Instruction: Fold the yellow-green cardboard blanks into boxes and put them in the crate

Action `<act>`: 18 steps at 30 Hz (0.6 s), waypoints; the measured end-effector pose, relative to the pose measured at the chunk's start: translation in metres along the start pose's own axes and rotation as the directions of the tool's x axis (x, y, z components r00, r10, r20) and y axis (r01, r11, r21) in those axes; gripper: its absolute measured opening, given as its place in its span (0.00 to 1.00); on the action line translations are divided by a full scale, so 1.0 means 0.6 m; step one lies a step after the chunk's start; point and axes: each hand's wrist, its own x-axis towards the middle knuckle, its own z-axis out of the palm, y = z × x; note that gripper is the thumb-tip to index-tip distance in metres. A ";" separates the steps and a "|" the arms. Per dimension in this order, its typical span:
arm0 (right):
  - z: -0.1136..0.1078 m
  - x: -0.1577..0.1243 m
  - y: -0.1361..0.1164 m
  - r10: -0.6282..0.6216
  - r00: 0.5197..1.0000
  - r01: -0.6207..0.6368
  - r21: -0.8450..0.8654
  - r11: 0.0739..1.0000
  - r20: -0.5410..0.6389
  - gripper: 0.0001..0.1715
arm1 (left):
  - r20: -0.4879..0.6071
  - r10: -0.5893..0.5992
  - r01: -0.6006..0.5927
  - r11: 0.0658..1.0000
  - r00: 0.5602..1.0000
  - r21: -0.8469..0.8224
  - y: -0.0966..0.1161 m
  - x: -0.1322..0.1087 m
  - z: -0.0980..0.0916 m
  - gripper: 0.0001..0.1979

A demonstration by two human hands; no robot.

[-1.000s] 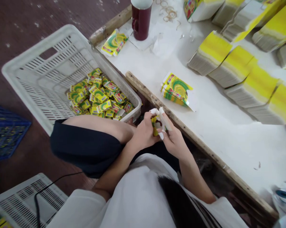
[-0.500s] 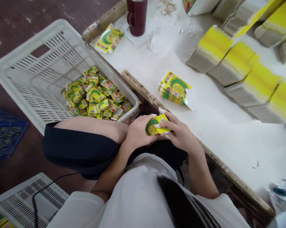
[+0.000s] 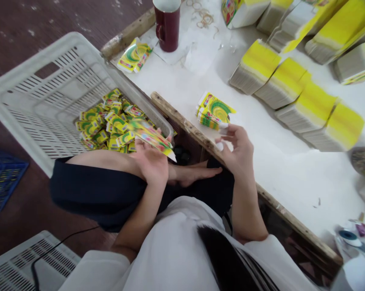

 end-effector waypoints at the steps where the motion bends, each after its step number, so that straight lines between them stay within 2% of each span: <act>1: -0.005 0.018 0.008 0.035 0.994 -0.046 -0.106 0.993 -0.100 0.18 | -0.077 -0.085 0.076 0.991 0.993 -0.110 0.002 0.004 0.002 0.31; 3: -0.010 0.048 0.027 0.091 0.970 -0.155 -0.289 0.945 -0.224 0.15 | -0.125 -0.272 0.246 0.950 0.954 -0.191 -0.001 0.009 0.002 0.28; 5: -0.008 0.068 0.046 0.115 0.958 -0.215 -0.387 0.897 -0.264 0.14 | -0.080 -0.394 0.379 0.912 0.916 -0.155 -0.010 0.009 0.000 0.23; 6: -0.006 0.074 0.054 0.116 0.958 -0.220 -0.408 0.886 -0.264 0.14 | -0.051 -0.416 0.407 0.905 0.908 -0.127 -0.015 0.007 -0.001 0.21; 12: 0.001 0.081 0.066 0.133 0.966 -0.216 -0.405 0.888 -0.223 0.19 | 0.052 -0.386 0.387 0.922 0.921 -0.006 -0.027 -0.001 0.000 0.22; 16: -0.005 0.069 0.037 0.160 0.942 -0.252 -0.308 0.917 -0.296 0.19 | 0.149 -0.393 0.382 0.919 0.907 0.095 -0.038 -0.004 0.000 0.26; 18: -0.007 0.049 0.011 0.119 0.945 -0.197 -0.243 0.950 -0.304 0.17 | 0.251 -0.360 0.336 0.932 0.898 0.136 -0.044 -0.006 -0.001 0.33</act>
